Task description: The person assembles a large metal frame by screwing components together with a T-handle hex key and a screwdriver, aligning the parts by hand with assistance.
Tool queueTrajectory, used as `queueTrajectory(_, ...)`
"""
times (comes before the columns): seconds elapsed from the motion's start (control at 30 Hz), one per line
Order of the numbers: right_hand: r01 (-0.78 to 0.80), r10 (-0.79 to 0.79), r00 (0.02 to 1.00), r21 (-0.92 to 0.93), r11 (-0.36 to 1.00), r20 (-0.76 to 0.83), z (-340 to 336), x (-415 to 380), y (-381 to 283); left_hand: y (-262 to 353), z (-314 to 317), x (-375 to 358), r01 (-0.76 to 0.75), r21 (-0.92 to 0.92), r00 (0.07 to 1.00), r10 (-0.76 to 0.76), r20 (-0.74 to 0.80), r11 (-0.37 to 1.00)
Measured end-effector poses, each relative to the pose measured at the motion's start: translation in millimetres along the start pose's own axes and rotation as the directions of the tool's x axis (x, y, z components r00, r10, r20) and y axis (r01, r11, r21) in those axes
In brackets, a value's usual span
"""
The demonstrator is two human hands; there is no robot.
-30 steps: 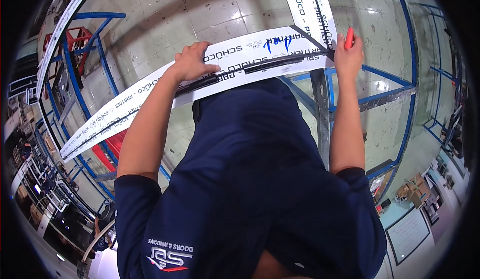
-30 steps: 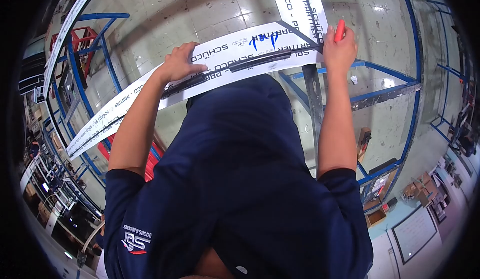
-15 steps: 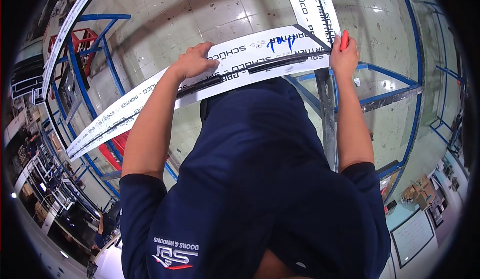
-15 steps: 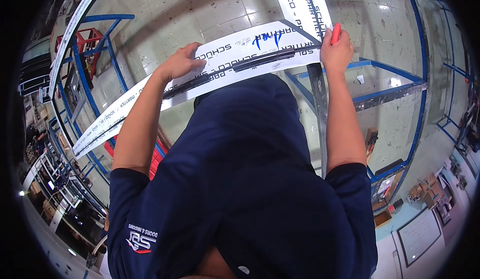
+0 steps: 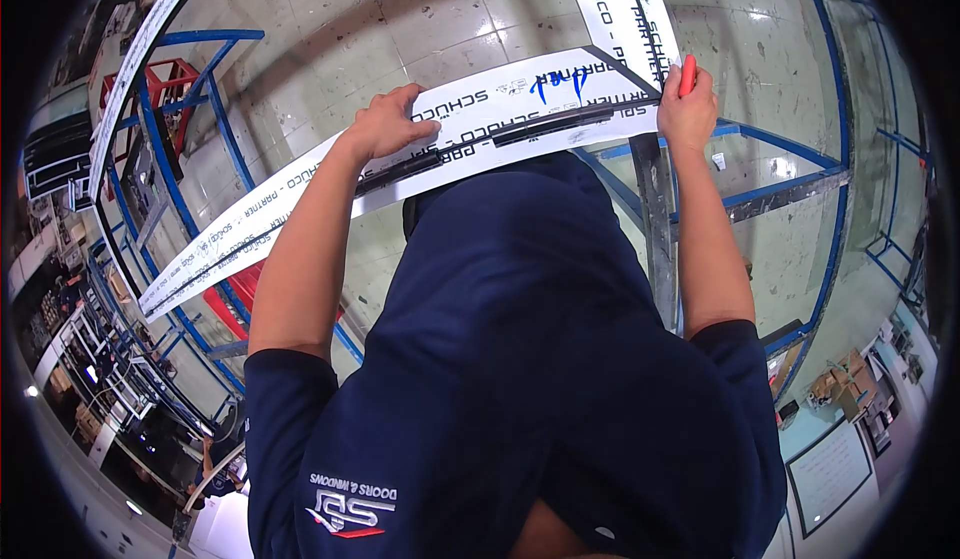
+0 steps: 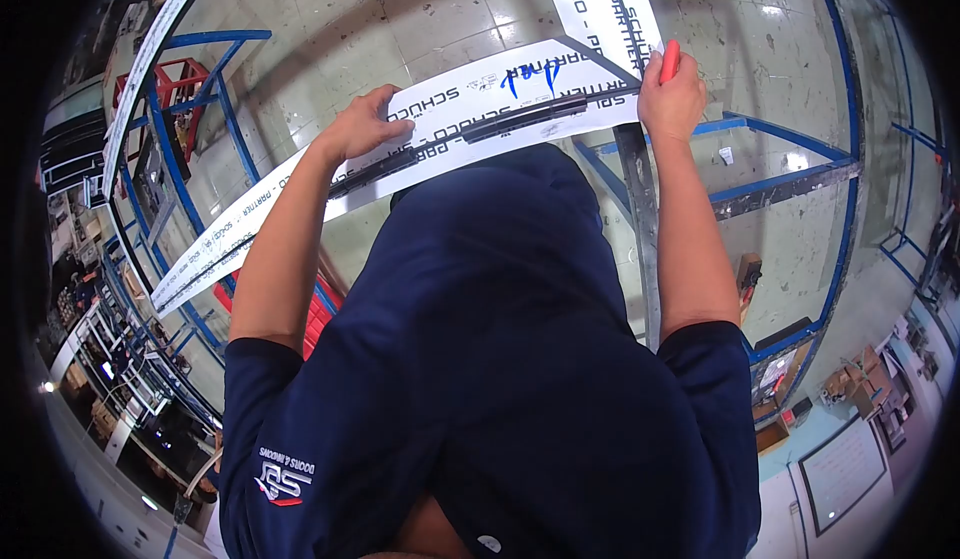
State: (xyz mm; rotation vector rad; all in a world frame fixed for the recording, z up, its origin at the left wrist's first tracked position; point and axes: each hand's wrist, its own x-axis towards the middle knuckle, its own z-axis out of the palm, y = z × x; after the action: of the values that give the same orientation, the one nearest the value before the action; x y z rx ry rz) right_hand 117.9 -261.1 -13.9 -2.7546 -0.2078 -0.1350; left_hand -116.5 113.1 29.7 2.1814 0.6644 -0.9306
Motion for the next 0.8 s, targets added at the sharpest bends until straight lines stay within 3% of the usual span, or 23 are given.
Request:
queueTrajectory(0.4,0.03,-0.029,0.997,0.014,0.999,-0.073,8.5,0.0,6.5,-3.9,0.3,2.6,-0.06,-0.007,0.998,0.06,-0.034,0.998)
queueTrajectory(0.5,0.006,-0.007,0.999,-0.017,1.0,-0.041,5.5,0.1,5.0,-9.9,2.8,6.0,-0.102,0.012,0.993,0.103,-0.066,0.995)
queueTrajectory(0.63,0.082,-0.081,0.988,-0.001,0.997,-0.133,20.5,-2.9,11.6,-8.9,0.9,3.3,-0.194,0.021,0.976,0.195,-0.097,0.981)
queueTrajectory(0.7,0.122,-0.124,0.989,-0.025,0.992,-0.084,15.5,-8.4,8.4,-19.9,3.4,10.6,-0.251,0.037,0.963,0.254,-0.091,0.967)
queueTrajectory(0.73,0.118,-0.113,0.983,0.026,0.993,-0.142,27.0,-8.6,9.1,-45.9,9.5,25.0,-0.323,-0.014,0.94,0.319,-0.12,0.946)
queueTrajectory(0.77,0.055,-0.055,0.996,-0.003,0.998,-0.066,28.9,-7.6,10.6,-24.2,3.9,12.6,-0.262,-0.01,0.962,0.261,-0.075,0.965)
queueTrajectory(0.8,0.106,-0.107,0.99,-0.016,0.994,-0.088,20.9,-12.3,6.0,-30.7,2.1,18.5,-0.293,0.016,0.955,0.293,-0.054,0.956)
